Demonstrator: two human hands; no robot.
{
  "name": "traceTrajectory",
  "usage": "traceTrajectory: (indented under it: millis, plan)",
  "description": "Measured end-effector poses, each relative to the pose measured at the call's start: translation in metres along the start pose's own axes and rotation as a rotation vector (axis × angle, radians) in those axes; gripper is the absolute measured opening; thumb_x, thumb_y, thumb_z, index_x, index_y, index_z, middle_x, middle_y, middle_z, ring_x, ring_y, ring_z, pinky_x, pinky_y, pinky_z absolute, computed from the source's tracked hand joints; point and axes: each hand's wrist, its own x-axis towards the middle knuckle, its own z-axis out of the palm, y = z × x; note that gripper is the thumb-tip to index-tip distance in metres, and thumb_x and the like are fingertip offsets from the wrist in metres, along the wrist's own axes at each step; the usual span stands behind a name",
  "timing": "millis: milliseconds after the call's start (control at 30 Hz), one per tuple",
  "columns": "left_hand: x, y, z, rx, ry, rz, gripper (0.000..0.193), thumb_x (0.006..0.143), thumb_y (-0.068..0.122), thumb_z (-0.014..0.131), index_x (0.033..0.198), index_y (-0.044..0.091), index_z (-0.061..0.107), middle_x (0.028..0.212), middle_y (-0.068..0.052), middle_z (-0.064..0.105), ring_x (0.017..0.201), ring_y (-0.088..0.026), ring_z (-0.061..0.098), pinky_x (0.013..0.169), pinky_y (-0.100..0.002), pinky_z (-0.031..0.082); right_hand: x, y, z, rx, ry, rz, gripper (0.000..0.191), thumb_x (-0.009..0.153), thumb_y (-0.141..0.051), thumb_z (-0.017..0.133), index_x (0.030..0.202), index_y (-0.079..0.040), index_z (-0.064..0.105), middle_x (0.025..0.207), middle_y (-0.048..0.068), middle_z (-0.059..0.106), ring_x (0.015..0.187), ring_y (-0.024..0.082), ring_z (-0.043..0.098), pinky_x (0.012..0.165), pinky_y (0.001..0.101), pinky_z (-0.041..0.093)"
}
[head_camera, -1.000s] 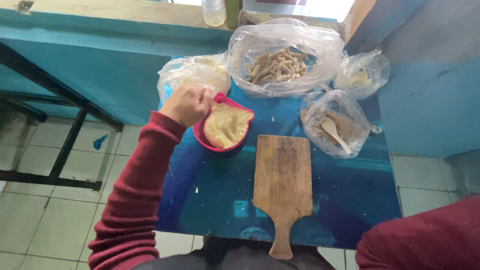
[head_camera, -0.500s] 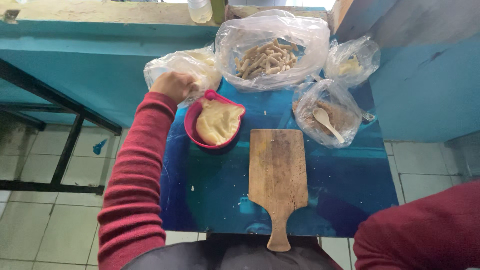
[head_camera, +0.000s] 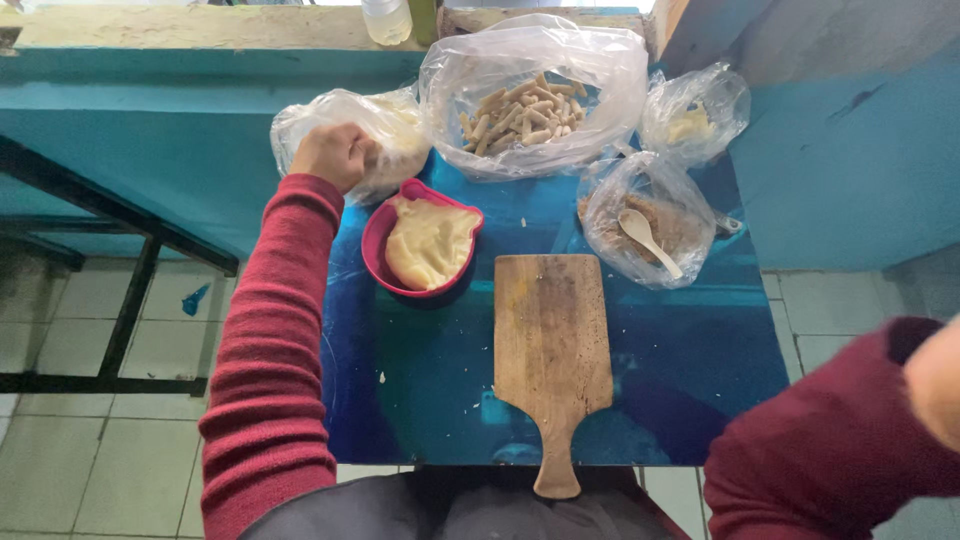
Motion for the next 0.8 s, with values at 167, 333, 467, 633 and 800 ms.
traceTrajectory:
  millis: [167, 333, 467, 633, 800]
  plan:
    - [0.010, 0.012, -0.009, 0.098, 0.072, -0.038, 0.024, 0.101, 0.030, 0.068, 0.096, 0.007, 0.074, 0.088, -0.023, 0.071, 0.084, -0.045, 0.068, 0.074, -0.055, 0.053, 0.017, -0.013, 0.095, 0.120, -0.471, -0.106, 0.011, 0.114, -0.009, 0.063, 0.120, -0.002, 0.067, 0.111, 0.009, 0.073, 0.097, 0.010, 0.069, 0.085, 0.0228, 0.057]
    - [0.015, 0.026, -0.020, 0.071, 0.004, -0.128, 0.025, 0.098, 0.033, 0.068, 0.098, 0.009, 0.075, 0.088, -0.023, 0.071, 0.083, -0.045, 0.068, 0.074, -0.054, 0.053, 0.017, -0.011, 0.249, 0.030, -0.683, -0.455, 0.031, 0.099, -0.016, 0.072, 0.130, -0.013, 0.068, 0.131, 0.008, 0.069, 0.118, 0.029, 0.066, 0.103, 0.0402, 0.052]
    - [0.022, 0.032, -0.022, 0.032, 0.006, -0.131, 0.024, 0.099, 0.030, 0.067, 0.099, 0.008, 0.075, 0.090, -0.024, 0.071, 0.087, -0.045, 0.068, 0.076, -0.053, 0.053, 0.026, -0.011, 0.319, -0.149, -0.821, -0.618, 0.051, 0.096, -0.021, 0.064, 0.146, -0.019, 0.055, 0.149, 0.004, 0.057, 0.113, 0.029, 0.060, 0.096, 0.0461, 0.046]
    - [0.040, 0.037, -0.013, -0.127, 0.021, -0.110, 0.026, 0.102, 0.028, 0.062, 0.104, 0.004, 0.074, 0.097, -0.023, 0.072, 0.093, -0.042, 0.069, 0.082, -0.049, 0.053, 0.041, -0.007, 0.336, -0.541, -0.924, -0.517, 0.055, 0.095, -0.031, 0.064, 0.147, -0.020, 0.053, 0.140, -0.003, 0.061, 0.117, 0.029, 0.056, 0.092, 0.0506, 0.042]
    - [0.047, 0.037, -0.005, -0.213, -0.007, -0.116, 0.027, 0.103, 0.027, 0.060, 0.108, 0.004, 0.073, 0.098, -0.022, 0.073, 0.095, -0.039, 0.071, 0.085, -0.047, 0.054, 0.055, -0.001, 0.340, -0.436, -0.874, -0.231, 0.069, 0.081, -0.042, 0.075, 0.142, -0.019, 0.054, 0.126, 0.004, 0.069, 0.121, 0.029, 0.057, 0.098, 0.0491, 0.041]
